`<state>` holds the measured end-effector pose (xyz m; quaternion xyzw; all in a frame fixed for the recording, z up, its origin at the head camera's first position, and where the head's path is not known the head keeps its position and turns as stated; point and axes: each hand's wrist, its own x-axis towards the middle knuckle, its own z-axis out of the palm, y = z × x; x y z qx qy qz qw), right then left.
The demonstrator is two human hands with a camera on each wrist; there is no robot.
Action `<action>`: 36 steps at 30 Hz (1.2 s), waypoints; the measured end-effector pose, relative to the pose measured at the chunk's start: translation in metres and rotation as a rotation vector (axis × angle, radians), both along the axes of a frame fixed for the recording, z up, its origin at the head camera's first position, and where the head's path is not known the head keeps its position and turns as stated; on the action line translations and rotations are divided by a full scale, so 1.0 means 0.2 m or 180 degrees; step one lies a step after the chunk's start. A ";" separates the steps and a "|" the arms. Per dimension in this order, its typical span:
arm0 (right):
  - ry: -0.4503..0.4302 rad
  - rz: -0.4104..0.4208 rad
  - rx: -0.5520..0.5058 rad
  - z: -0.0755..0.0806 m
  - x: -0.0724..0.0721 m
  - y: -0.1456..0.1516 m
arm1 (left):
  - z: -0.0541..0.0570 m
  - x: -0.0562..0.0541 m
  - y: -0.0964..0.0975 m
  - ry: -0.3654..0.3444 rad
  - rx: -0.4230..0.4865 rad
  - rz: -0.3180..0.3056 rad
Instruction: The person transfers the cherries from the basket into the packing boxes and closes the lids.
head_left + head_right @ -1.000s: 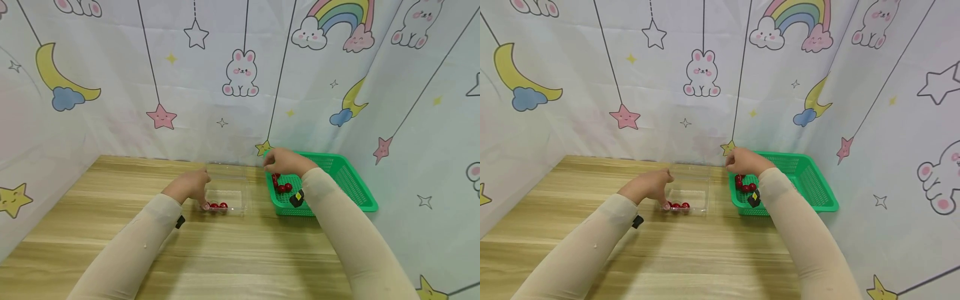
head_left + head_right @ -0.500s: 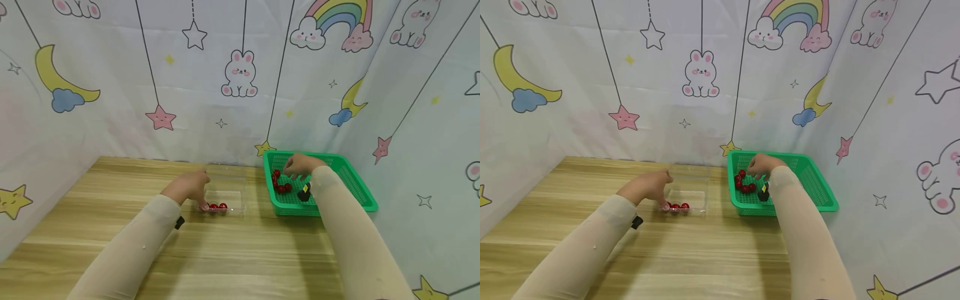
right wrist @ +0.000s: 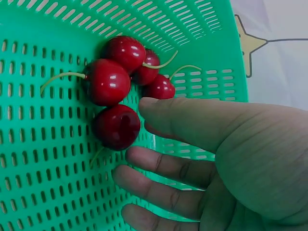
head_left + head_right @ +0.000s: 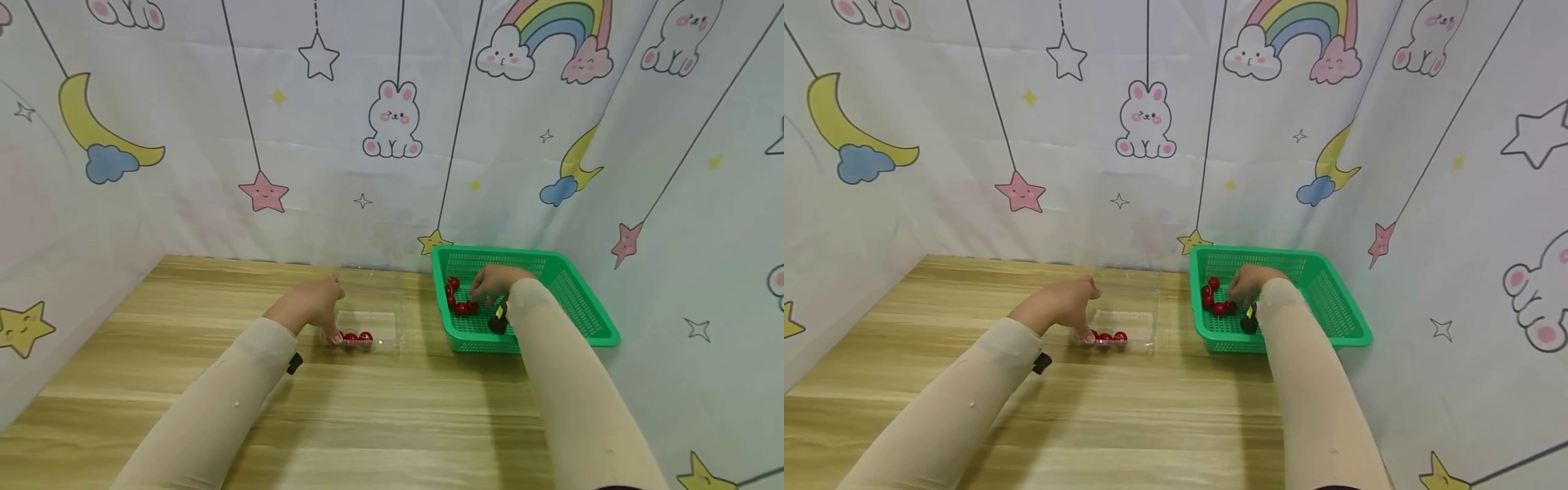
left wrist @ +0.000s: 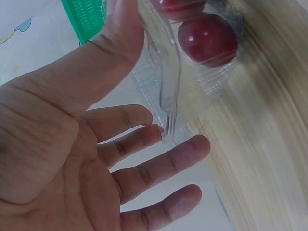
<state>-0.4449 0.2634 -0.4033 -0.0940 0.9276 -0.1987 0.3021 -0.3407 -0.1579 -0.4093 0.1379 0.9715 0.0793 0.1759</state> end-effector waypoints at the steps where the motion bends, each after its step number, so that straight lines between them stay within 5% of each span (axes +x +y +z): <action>1: -0.0012 0.0006 -0.0003 -0.01 0.00 0.00 | 0.00 0.00 0.00 -0.0009 0.0011 0.0010; 22: -0.0086 0.0006 0.0226 -0.08 -0.05 -0.05 | 0.02 0.01 0.00 0.0018 0.0005 0.0006; 36: 0.0084 0.0067 0.0021 0.10 0.00 -0.06 | 0.01 0.00 0.00 -0.0019 0.0085 0.0071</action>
